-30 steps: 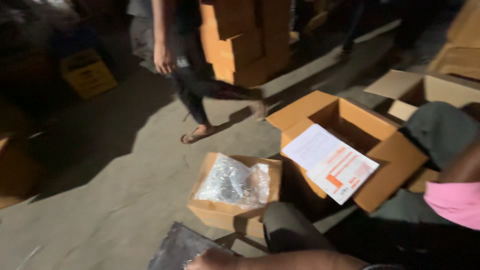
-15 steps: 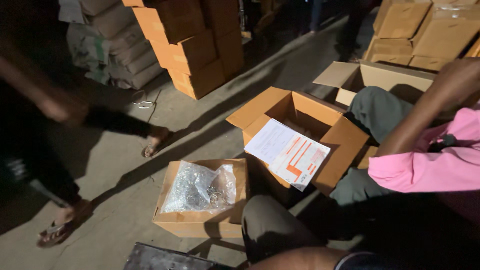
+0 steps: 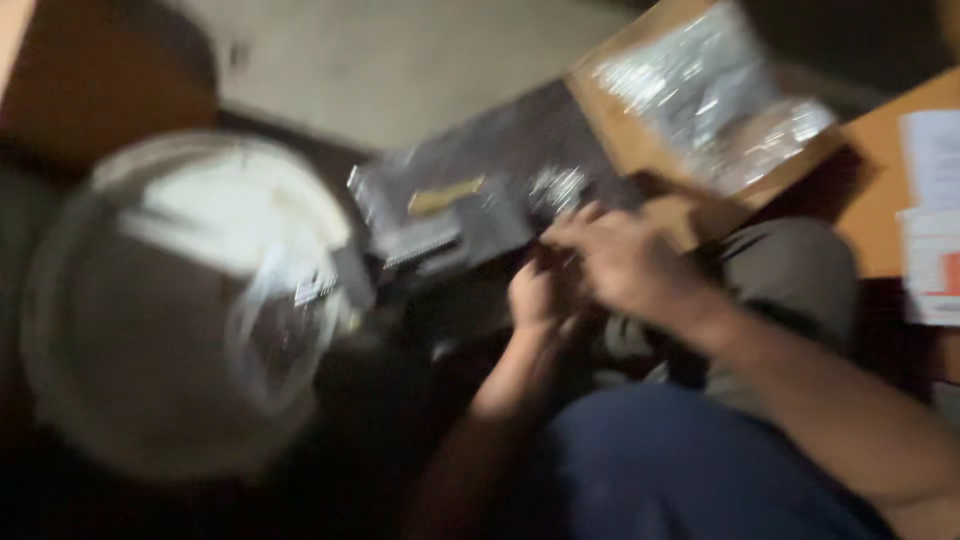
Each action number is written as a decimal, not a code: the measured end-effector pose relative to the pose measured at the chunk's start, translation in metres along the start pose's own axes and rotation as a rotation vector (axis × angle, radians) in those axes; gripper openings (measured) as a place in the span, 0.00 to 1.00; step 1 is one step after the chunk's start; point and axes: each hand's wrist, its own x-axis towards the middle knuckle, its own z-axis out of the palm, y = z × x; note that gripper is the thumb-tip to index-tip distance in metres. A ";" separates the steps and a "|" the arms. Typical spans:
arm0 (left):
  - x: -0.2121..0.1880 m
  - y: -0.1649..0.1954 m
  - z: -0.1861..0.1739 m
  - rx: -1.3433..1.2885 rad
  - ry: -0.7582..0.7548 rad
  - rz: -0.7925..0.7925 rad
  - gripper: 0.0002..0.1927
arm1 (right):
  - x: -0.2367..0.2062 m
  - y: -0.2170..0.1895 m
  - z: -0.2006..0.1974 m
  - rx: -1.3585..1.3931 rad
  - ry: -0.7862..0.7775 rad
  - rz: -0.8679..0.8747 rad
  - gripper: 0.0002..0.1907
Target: The person sits on the floor and uses a bench vise to hold and manipulate small metal components. They tighten the vise, adjust the metal parts, and handle a bag of small metal pieces, occasionally reaching into a cardboard box.
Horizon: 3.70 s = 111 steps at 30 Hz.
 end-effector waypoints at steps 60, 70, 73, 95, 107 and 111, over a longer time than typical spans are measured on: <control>-0.038 0.044 0.059 0.190 -0.112 0.091 0.13 | 0.033 -0.003 0.008 0.550 -0.133 0.293 0.05; -0.038 0.045 0.062 0.139 -0.102 0.121 0.13 | 0.044 0.001 0.019 0.590 -0.081 0.357 0.05; -0.037 0.045 0.062 0.094 -0.125 0.136 0.13 | 0.064 0.003 0.022 0.297 -0.011 0.204 0.04; -0.036 0.043 0.063 0.121 -0.145 0.169 0.14 | 0.079 0.018 0.028 -0.001 -0.060 -0.103 0.09; -0.037 0.039 0.054 0.136 -0.132 0.094 0.13 | 0.032 -0.002 -0.002 0.399 -0.204 0.154 0.12; -0.036 0.038 0.050 0.175 -0.126 0.090 0.12 | 0.025 0.000 0.005 0.554 -0.158 0.219 0.10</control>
